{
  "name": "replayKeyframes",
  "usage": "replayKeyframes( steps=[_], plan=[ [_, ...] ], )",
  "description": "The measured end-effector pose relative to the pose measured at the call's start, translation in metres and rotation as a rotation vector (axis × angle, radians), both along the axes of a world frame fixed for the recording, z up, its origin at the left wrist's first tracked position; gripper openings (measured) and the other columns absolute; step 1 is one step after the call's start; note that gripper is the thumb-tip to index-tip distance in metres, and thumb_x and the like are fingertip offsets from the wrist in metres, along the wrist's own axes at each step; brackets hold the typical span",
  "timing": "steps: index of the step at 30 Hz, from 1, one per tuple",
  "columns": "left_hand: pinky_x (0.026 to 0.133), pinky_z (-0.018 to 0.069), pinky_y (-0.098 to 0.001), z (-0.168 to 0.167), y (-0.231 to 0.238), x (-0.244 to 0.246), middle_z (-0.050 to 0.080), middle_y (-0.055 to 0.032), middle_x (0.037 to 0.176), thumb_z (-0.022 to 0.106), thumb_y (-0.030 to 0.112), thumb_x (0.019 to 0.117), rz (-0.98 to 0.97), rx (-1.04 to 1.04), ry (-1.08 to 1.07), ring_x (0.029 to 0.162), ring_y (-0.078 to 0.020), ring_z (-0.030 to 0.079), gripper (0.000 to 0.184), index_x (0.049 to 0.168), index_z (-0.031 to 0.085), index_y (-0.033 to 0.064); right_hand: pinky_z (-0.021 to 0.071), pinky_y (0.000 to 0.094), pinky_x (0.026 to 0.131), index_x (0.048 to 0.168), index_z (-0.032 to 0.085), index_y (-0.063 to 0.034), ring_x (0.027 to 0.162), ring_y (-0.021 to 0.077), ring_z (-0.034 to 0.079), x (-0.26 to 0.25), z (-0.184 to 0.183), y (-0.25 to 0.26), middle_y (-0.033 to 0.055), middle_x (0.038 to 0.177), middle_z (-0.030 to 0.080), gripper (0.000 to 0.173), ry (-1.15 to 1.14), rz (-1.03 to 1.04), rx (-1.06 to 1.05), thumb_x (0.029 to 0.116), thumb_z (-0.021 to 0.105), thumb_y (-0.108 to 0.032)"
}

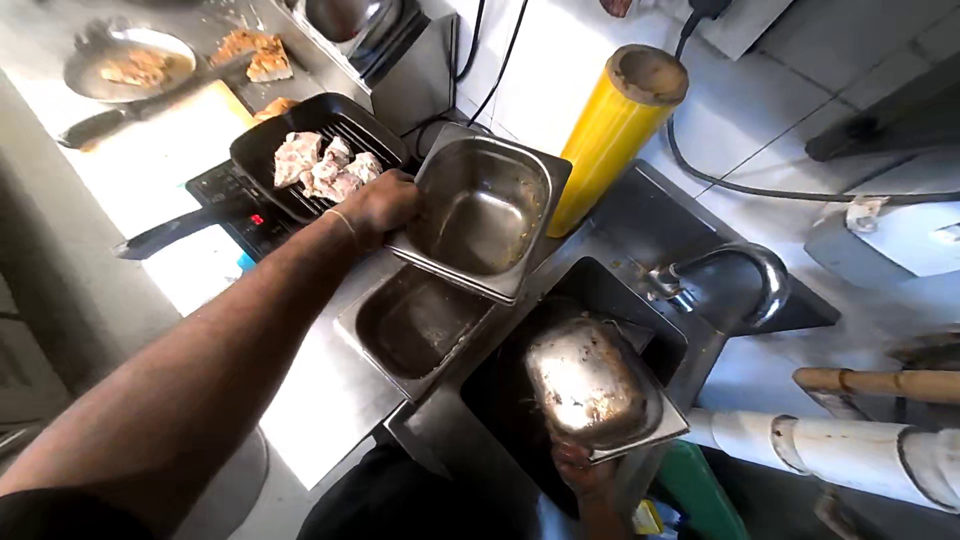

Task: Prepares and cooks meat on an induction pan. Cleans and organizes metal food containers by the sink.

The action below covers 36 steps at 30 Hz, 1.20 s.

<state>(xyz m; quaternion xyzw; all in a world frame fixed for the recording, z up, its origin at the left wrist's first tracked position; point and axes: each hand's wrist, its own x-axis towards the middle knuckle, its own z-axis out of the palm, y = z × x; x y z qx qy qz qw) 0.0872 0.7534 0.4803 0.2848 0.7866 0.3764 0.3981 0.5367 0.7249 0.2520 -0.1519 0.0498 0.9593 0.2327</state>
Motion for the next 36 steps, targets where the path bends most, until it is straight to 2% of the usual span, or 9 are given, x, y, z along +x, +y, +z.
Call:
replayKeyframes(
  steps=[3, 6, 11, 13, 15, 19, 23, 29, 36],
  plan=[
    [0.056, 0.0530, -0.0340, 0.036, -0.007, -0.011, 0.063, -0.0050, 0.080, 0.061, 0.005, 0.0893, 0.026, 0.046, 0.017, 0.065, -0.0138, 0.061, 0.010, 0.099, 0.060, 0.0054, 0.0470, 0.0148, 0.044, 0.072, 0.069, -0.0066, 0.044, 0.0030, 0.056, -0.020, 0.048, 0.016, 0.0003, 0.056, 0.061, 0.044, -0.446, -0.219, 0.022, 0.0977, 0.054, -0.039],
    [0.051, 0.0537, -0.0286, 0.084, -0.015, -0.025, 0.063, 0.0001, 0.073, 0.058, 0.003, 0.0890, 0.061, 0.159, 0.028, 0.059, -0.0090, 0.061, 0.008, 0.093, 0.057, 0.0103, 0.0434, 0.0143, 0.039, 0.076, 0.057, -0.0103, 0.041, 0.0025, 0.050, -0.061, 0.102, 0.050, 0.0000, 0.056, 0.056, 0.045, -0.694, -0.379, 0.244, 0.1087, 0.027, -0.016],
    [0.046, 0.0520, -0.0246, 0.164, -0.021, -0.073, 0.064, 0.0018, 0.072, 0.056, 0.007, 0.0915, -0.057, 0.294, 0.003, 0.057, -0.0063, 0.062, 0.007, 0.089, 0.056, 0.0140, 0.0497, 0.0264, 0.050, 0.122, 0.056, -0.0095, 0.060, 0.0103, 0.057, -0.145, 0.163, 0.071, 0.0035, 0.085, 0.063, 0.024, -0.964, -0.286, 0.785, 0.1014, 0.047, -0.001],
    [0.056, 0.0582, -0.0326, 0.180, -0.019, -0.116, 0.068, -0.0055, 0.085, 0.060, 0.009, 0.0900, -0.293, 0.309, -0.152, 0.070, -0.0129, 0.068, 0.011, 0.101, 0.062, 0.0082, 0.0548, 0.0368, 0.060, 0.124, 0.054, -0.0081, 0.072, 0.0181, 0.061, -0.176, 0.170, 0.069, 0.0092, 0.095, 0.062, 0.032, -0.958, -0.210, 0.843, 0.0930, 0.060, -0.001],
    [0.048, 0.0543, -0.0276, 0.188, -0.023, -0.073, 0.066, -0.0005, 0.074, 0.058, 0.008, 0.0884, -0.071, 0.256, 0.052, 0.059, -0.0087, 0.064, 0.006, 0.091, 0.058, 0.0130, 0.0555, 0.0418, 0.065, 0.121, 0.052, -0.0047, 0.078, 0.0237, 0.062, -0.207, 0.168, 0.062, 0.0145, 0.100, 0.060, 0.032, -1.021, -0.122, 0.839, 0.0933, 0.067, -0.004],
    [0.049, 0.0504, -0.0271, 0.141, -0.017, -0.022, 0.058, 0.0015, 0.067, 0.053, 0.006, 0.0949, 0.031, 0.163, 0.098, 0.054, -0.0085, 0.056, 0.008, 0.089, 0.054, 0.0123, 0.0591, 0.0515, 0.076, 0.130, 0.051, 0.0009, 0.089, 0.0332, 0.067, -0.231, 0.131, 0.050, 0.0235, 0.113, 0.061, 0.041, -1.196, -0.065, 0.986, 0.0986, 0.069, -0.019],
    [0.054, 0.0534, -0.0306, 0.073, 0.002, -0.005, 0.061, -0.0038, 0.076, 0.055, 0.004, 0.0950, -0.085, 0.055, -0.015, 0.062, -0.0123, 0.060, 0.008, 0.101, 0.059, 0.0063, 0.0654, 0.0450, 0.073, 0.145, 0.047, -0.0075, 0.087, 0.0264, 0.073, -0.174, 0.125, 0.052, 0.0164, 0.126, 0.061, 0.050, -1.292, -0.150, 1.148, 0.1012, 0.066, -0.022],
    [0.086, 0.0532, -0.0569, 0.009, 0.027, 0.017, 0.067, -0.0216, 0.110, 0.062, 0.007, 0.0988, -0.410, -0.083, 0.328, 0.097, -0.0327, 0.066, 0.028, 0.126, 0.060, 0.0005, 0.0622, 0.0399, 0.068, 0.140, 0.052, -0.0033, 0.081, 0.0229, 0.071, -0.046, 0.070, 0.064, 0.0171, 0.114, 0.065, 0.038, -1.593, -0.356, 0.879, 0.1029, 0.060, -0.010],
    [0.087, 0.0521, -0.0648, -0.005, 0.033, 0.012, 0.064, -0.0260, 0.118, 0.069, -0.002, 0.0897, -0.347, -0.130, 0.386, 0.103, -0.0408, 0.066, 0.048, 0.135, 0.053, 0.0030, 0.0569, 0.0560, 0.090, 0.132, 0.063, -0.0009, 0.100, 0.0354, 0.071, -0.018, 0.007, 0.097, 0.0228, 0.114, 0.070, 0.038, -1.932, -0.184, 0.910, 0.0970, 0.069, -0.015]
  ],
)
